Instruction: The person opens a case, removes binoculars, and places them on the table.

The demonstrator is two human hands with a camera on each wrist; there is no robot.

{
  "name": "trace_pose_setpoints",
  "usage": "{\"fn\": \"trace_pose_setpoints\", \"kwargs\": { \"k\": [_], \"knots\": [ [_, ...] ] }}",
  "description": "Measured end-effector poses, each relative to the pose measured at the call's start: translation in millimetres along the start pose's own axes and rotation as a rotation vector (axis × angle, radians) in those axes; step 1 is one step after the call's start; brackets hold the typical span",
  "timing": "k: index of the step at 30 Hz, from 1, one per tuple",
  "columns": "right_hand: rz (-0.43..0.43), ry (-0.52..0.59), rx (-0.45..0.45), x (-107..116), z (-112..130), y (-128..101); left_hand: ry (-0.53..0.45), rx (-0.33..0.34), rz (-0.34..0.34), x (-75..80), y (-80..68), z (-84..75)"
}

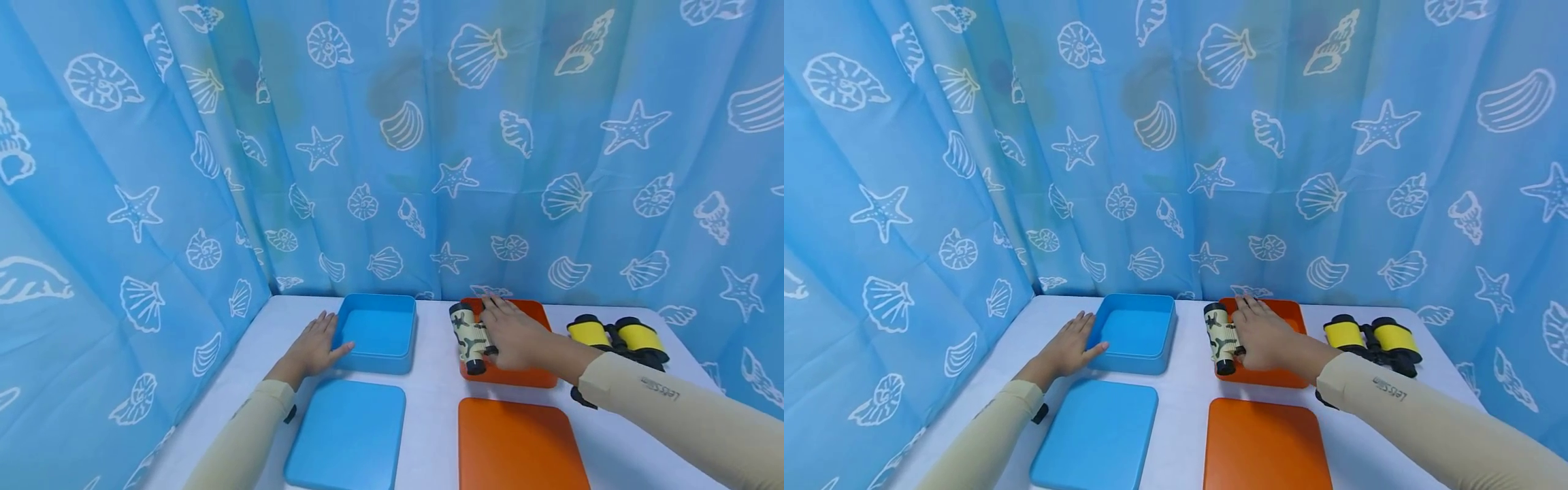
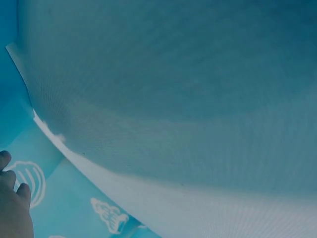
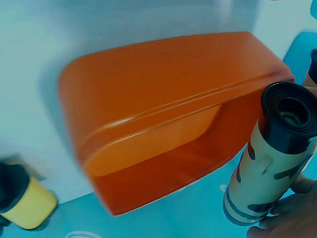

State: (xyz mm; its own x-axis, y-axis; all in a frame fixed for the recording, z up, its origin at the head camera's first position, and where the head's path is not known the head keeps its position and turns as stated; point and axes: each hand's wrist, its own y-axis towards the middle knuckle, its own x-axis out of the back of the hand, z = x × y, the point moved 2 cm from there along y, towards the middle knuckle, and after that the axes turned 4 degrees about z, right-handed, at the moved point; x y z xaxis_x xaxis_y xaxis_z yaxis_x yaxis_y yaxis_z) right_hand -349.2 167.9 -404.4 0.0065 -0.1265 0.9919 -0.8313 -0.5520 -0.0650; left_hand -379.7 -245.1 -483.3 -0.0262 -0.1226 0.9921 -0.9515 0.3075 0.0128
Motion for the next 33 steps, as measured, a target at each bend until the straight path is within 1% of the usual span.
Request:
{"fn": "trace_pose_setpoints", "kwargs": {
  "k": [3, 7, 13, 15, 18, 22, 28, 33],
  "knots": [
    [-0.006, 0.020, -0.009, -1, -7, -11, -0.007, -0.001, 0.001, -0.7, -1.4, 0.8],
    [-0.034, 0.041, -0.004, -1, -16, -24, -0.017, 0.001, 0.015, -2.0, -3.2, 1.7],
    [-0.070, 0.078, 0.002, 7, -31, -44, -0.013, 0.008, 0.003, 0.2, -4.6, 2.4],
    [-0.072, 0.073, 0.012, 10, -36, -51, -0.004, 0.003, 0.002, 1.3, -4.0, 1.8],
    [-0.083, 0.065, 0.031, 12, -44, -62, -0.025, -0.008, -0.007, 3.8, -3.3, 0.3],
    [-0.097, 0.064, 0.031, 11, -53, -76, -0.045, -0.011, -0.018, 5.4, -3.6, -1.1],
    [-0.096, 0.129, -0.005, 6, -64, -97, -0.043, -0.013, -0.018, 1.2, -4.3, -1.0],
    [-0.090, 0.178, -0.007, 4, -74, -119, -0.051, -0.014, -0.023, -0.2, -2.7, -2.1]
  ]
}}
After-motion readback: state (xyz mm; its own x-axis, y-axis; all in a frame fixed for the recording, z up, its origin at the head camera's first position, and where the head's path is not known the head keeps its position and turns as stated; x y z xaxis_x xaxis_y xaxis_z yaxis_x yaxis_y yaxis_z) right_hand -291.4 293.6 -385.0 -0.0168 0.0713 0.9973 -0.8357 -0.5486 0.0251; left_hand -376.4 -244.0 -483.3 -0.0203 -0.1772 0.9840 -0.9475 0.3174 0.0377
